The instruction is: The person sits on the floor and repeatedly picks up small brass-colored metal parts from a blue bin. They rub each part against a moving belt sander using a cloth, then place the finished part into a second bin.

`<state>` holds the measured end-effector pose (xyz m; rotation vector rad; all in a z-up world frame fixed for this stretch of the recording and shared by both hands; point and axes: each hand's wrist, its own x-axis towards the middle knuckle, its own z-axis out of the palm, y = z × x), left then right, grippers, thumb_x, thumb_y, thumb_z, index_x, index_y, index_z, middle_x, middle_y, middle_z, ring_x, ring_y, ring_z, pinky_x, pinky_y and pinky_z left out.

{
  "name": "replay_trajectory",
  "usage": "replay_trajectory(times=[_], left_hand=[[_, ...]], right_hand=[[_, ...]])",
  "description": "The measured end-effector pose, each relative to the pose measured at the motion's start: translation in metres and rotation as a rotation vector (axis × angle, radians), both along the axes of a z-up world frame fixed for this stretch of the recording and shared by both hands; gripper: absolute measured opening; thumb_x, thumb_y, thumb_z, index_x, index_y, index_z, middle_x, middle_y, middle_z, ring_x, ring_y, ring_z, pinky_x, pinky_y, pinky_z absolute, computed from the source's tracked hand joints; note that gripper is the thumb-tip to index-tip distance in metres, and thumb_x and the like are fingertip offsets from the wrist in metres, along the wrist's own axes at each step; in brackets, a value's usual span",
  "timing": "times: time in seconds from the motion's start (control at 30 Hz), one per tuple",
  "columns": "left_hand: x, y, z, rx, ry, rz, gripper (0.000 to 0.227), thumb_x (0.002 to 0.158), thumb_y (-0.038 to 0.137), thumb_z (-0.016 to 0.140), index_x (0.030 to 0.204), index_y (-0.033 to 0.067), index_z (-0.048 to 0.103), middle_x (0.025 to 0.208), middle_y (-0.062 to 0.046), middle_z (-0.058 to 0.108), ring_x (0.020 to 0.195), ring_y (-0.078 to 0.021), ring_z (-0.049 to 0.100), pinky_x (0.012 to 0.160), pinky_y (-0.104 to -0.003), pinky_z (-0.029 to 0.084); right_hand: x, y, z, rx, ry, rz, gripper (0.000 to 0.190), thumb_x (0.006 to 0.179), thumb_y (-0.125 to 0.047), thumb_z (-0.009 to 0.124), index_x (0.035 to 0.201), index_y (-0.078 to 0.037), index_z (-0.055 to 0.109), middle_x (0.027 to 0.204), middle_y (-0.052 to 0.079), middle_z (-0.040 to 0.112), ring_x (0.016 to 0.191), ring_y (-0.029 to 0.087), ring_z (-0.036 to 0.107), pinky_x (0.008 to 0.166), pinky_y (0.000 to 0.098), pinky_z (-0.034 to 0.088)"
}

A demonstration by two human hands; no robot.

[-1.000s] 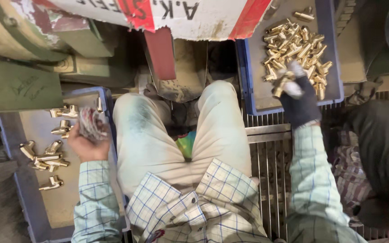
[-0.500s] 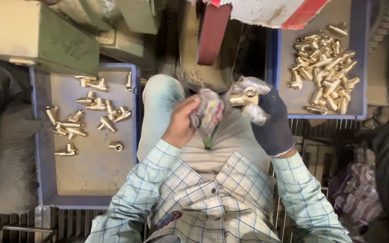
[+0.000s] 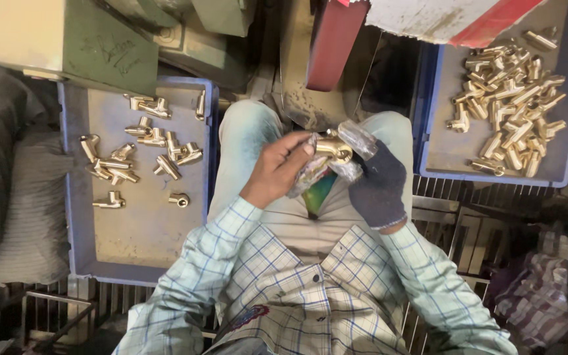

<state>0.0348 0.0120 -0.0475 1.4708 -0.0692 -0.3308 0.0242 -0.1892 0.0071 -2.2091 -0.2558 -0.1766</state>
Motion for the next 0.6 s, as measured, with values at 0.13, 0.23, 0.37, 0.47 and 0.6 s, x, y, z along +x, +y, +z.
replay_trajectory(times=[0.13, 0.23, 0.37, 0.47, 0.6], left_hand=[[0.035, -0.002, -0.036, 0.006, 0.005, 0.021, 0.028, 0.104, 0.021, 0.060, 0.119, -0.0017, 0.067, 0.102, -0.003, 0.073, 0.092, -0.0070, 0.063, 0.082, -0.025, 0.054], [0.065, -0.003, -0.061, 0.114, 0.003, 0.026, 0.024, 0.104, 0.019, 0.062, 0.112, -0.0029, 0.070, 0.093, -0.004, 0.072, 0.085, -0.0091, 0.062, 0.077, -0.026, 0.053], [0.081, -0.011, -0.077, 0.060, 0.135, 0.118, 0.024, 0.100, 0.018, 0.063, 0.107, -0.0034, 0.071, 0.086, -0.004, 0.072, 0.077, -0.0098, 0.064, 0.070, -0.026, 0.053], [0.086, -0.020, -0.086, -0.142, 0.268, 0.186, 0.024, 0.100, 0.017, 0.063, 0.105, -0.0046, 0.071, 0.084, -0.006, 0.071, 0.072, -0.0109, 0.063, 0.065, -0.028, 0.054], [0.092, -0.026, -0.092, -0.232, 0.368, 0.240, 0.019, 0.098, 0.014, 0.063, 0.100, -0.0028, 0.072, 0.080, -0.008, 0.070, 0.063, -0.0137, 0.064, 0.057, -0.030, 0.054]], right_hand=[[0.028, -0.004, -0.030, 0.119, 0.018, 0.039, 0.042, 0.098, -0.013, 0.075, 0.138, -0.005, 0.064, 0.135, 0.015, 0.069, 0.124, 0.028, 0.068, 0.105, 0.0344, 0.053], [0.051, -0.007, -0.054, 0.216, 0.056, 0.063, 0.039, 0.101, -0.010, 0.071, 0.140, -0.005, 0.063, 0.134, 0.016, 0.070, 0.123, 0.031, 0.069, 0.105, 0.0360, 0.052], [0.075, -0.006, -0.083, 0.130, 0.123, -0.010, 0.039, 0.093, -0.004, 0.071, 0.132, -0.005, 0.066, 0.120, 0.016, 0.073, 0.109, 0.031, 0.072, 0.094, 0.0360, 0.054], [0.084, -0.004, -0.100, 0.119, 0.067, -0.024, 0.034, 0.095, -0.002, 0.072, 0.128, -0.004, 0.068, 0.120, 0.016, 0.073, 0.109, 0.032, 0.072, 0.094, 0.0369, 0.055], [0.094, -0.001, -0.106, 0.125, 0.114, -0.043, 0.034, 0.088, -0.002, 0.074, 0.122, -0.002, 0.069, 0.114, 0.016, 0.073, 0.104, 0.031, 0.072, 0.092, 0.0374, 0.055]])
